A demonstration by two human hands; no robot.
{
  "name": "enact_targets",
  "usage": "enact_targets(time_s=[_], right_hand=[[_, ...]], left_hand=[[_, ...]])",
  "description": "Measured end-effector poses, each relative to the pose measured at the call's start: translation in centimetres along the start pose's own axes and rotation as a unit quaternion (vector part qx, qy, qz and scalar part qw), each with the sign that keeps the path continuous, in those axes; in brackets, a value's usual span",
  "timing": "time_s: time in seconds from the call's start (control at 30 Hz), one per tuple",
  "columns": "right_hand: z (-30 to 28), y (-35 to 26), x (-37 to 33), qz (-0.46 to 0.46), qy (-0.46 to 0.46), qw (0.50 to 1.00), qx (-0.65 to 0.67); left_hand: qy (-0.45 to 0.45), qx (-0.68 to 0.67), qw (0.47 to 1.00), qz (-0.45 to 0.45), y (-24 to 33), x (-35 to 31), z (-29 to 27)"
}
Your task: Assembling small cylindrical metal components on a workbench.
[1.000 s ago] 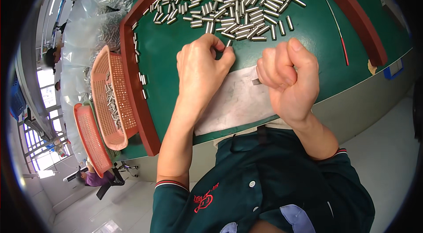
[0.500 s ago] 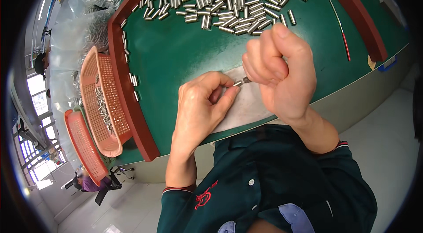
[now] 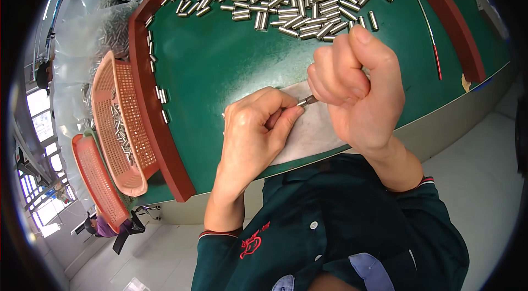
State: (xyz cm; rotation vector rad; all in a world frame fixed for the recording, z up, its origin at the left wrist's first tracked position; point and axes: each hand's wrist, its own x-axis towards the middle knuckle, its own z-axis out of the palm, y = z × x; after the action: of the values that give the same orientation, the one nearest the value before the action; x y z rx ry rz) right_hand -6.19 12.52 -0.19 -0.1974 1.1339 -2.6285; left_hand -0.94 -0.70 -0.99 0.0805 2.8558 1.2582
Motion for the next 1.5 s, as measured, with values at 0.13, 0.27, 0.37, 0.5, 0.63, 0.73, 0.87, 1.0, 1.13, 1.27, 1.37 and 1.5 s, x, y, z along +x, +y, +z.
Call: enact_targets(time_s=[0.13, 0.27, 0.37, 0.5, 0.63, 0.73, 0.87, 1.0, 1.13, 1.27, 1.37, 1.5], right_hand=[[-0.09, 0.19, -0.01, -0.003, -0.007, 1.000, -0.014], [-0.20, 0.52, -0.05, -0.001, -0.008, 0.999, -0.036], [-0.53, 0.50, -0.03, 0.000, -0.011, 1.000, -0.008], [-0.68, 0.31, 0.04, -0.008, -0.032, 0.999, 0.017], [-0.77, 0.32, 0.08, -0.013, -0.045, 0.999, 0.020], [-0.69, 0.28, 0.04, -0.011, -0.037, 0.999, 0.013], [-0.65, 0.39, 0.10, -0.009, -0.022, 1.000, 0.012], [-0.53, 0.30, 0.11, -0.008, -0.028, 1.000, 0.010], [-0.54, 0.64, -0.11, -0.006, -0.036, 0.998, -0.044], [-0.20, 0.48, -0.32, -0.012, -0.041, 0.995, -0.095], [-0.41, 0.40, -0.25, 0.003, -0.041, 0.997, -0.072], [-0.76, 0.07, -0.30, 0.010, -0.021, 1.000, 0.021]], left_hand=[[0.002, -0.002, 1.000, 0.002, -0.07, -0.05, 0.11], [0.006, -0.017, 1.000, -0.004, -0.29, -0.03, 0.22], [0.004, -0.025, 1.000, -0.019, -0.27, -0.08, 0.18], [0.005, -0.027, 1.000, -0.014, -0.30, -0.15, 0.14], [0.008, -0.018, 1.000, -0.005, -0.29, -0.23, 0.05], [0.007, -0.019, 1.000, -0.005, -0.26, -0.21, 0.08], [0.005, -0.018, 1.000, -0.005, -0.27, -0.13, 0.17], [0.009, -0.020, 1.000, -0.001, -0.32, -0.23, 0.24], [0.007, -0.032, 0.999, -0.010, -0.20, -0.19, 0.27], [-0.002, -0.036, 0.999, -0.010, -0.22, -0.15, 0.10], [0.024, -0.052, 0.998, 0.016, -0.64, -0.41, 0.51], [0.013, -0.037, 0.999, 0.009, -0.34, -0.41, 0.29]])
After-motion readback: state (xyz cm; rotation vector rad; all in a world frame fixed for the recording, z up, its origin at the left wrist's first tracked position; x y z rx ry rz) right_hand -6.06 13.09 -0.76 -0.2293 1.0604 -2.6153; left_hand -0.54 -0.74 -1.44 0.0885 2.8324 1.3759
